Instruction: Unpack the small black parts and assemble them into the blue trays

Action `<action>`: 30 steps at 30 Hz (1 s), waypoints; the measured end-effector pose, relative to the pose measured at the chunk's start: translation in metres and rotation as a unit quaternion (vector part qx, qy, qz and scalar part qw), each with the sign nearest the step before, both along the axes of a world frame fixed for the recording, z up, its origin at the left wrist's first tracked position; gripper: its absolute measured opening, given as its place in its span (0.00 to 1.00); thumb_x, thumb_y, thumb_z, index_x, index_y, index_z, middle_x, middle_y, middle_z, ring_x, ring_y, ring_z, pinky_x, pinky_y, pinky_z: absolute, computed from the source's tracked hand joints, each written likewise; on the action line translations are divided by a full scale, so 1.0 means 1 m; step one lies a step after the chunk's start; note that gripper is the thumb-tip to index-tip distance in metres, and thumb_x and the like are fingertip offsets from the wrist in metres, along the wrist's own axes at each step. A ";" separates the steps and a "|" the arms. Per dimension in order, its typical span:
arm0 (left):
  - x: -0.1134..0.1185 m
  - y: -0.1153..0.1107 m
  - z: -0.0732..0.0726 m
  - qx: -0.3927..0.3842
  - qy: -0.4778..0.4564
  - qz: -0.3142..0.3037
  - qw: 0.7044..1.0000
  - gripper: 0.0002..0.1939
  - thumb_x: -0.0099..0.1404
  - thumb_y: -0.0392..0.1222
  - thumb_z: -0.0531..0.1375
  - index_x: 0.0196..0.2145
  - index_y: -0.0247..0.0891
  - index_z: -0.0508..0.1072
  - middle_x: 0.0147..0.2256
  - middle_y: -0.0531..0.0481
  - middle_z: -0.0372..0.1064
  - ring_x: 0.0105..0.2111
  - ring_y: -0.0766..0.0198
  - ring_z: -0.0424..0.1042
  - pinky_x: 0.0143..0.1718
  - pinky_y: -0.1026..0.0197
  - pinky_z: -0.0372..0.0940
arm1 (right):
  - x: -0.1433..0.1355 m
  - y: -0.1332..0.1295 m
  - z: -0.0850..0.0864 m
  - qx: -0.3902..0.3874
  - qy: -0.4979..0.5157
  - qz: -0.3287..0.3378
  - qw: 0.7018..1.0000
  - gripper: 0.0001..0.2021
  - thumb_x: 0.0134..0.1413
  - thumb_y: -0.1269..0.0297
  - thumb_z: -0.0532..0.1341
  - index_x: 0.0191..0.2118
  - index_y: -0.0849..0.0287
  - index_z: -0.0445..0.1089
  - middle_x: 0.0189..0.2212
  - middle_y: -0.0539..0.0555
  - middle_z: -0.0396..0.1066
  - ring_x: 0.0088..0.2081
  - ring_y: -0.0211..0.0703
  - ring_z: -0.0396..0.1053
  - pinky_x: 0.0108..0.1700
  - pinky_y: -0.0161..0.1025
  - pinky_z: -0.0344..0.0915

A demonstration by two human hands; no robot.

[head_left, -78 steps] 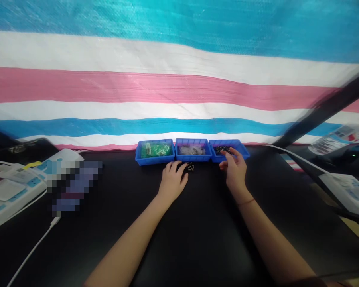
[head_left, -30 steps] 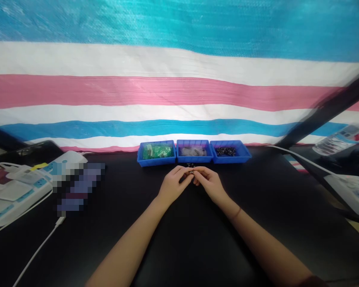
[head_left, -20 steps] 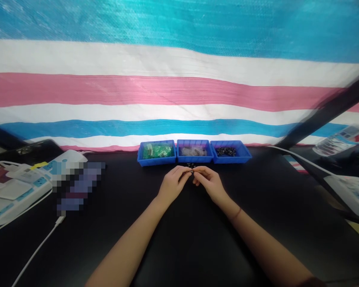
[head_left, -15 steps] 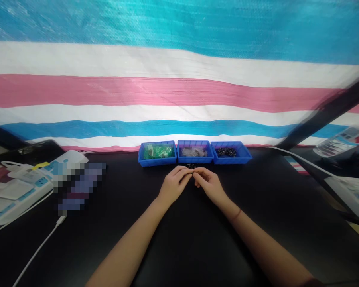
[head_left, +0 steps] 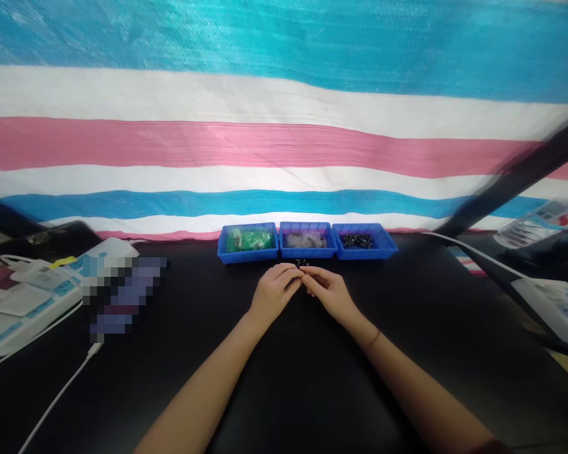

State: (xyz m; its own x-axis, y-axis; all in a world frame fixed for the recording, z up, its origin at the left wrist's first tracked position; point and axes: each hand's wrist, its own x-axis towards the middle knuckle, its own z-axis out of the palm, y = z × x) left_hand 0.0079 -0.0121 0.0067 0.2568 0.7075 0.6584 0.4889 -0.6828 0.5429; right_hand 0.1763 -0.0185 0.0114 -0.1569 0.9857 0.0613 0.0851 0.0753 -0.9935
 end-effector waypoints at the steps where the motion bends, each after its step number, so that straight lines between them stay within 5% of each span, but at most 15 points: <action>1: 0.000 0.000 0.000 0.001 -0.005 -0.001 1.000 0.05 0.67 0.37 0.57 0.39 0.40 0.73 0.39 0.47 0.72 0.40 0.61 0.73 0.44 0.57 0.70 | 0.000 0.001 -0.001 -0.001 0.005 -0.001 1.000 0.17 0.53 0.55 0.64 0.46 0.59 0.75 0.27 0.51 0.73 0.27 0.39 0.67 0.31 0.39 0.67; 10: 0.002 -0.001 0.001 -0.041 -0.029 -0.012 0.999 0.10 0.67 0.35 0.55 0.45 0.40 0.71 0.41 0.46 0.72 0.42 0.61 0.72 0.47 0.55 0.70 | -0.002 0.001 -0.002 0.008 0.062 -0.029 0.998 0.16 0.50 0.59 0.66 0.44 0.58 0.71 0.35 0.54 0.73 0.29 0.39 0.68 0.28 0.36 0.65; 16: 0.002 -0.002 0.004 -0.074 -0.016 -0.009 0.997 0.08 0.67 0.38 0.56 0.43 0.40 0.73 0.39 0.46 0.72 0.40 0.60 0.72 0.43 0.56 0.70 | -0.002 -0.004 0.000 0.058 -0.018 -0.049 0.997 0.09 0.53 0.60 0.64 0.38 0.58 0.71 0.26 0.50 0.69 0.25 0.37 0.64 0.28 0.36 0.64; 20: 0.001 -0.002 0.004 -0.090 -0.012 -0.018 0.996 0.09 0.68 0.39 0.56 0.44 0.40 0.73 0.38 0.47 0.72 0.39 0.60 0.73 0.42 0.58 0.69 | 0.000 -0.004 0.000 0.087 -0.026 -0.059 0.994 0.08 0.53 0.61 0.64 0.38 0.57 0.73 0.34 0.53 0.72 0.26 0.37 0.63 0.30 0.37 0.65; 30: 0.001 0.001 0.001 -0.071 0.030 -0.001 0.997 0.11 0.70 0.39 0.53 0.45 0.40 0.73 0.40 0.45 0.72 0.41 0.58 0.71 0.43 0.54 0.67 | -0.005 -0.004 -0.002 0.043 -0.002 -0.077 0.996 0.13 0.53 0.54 0.64 0.40 0.57 0.72 0.30 0.52 0.71 0.23 0.36 0.64 0.22 0.34 0.62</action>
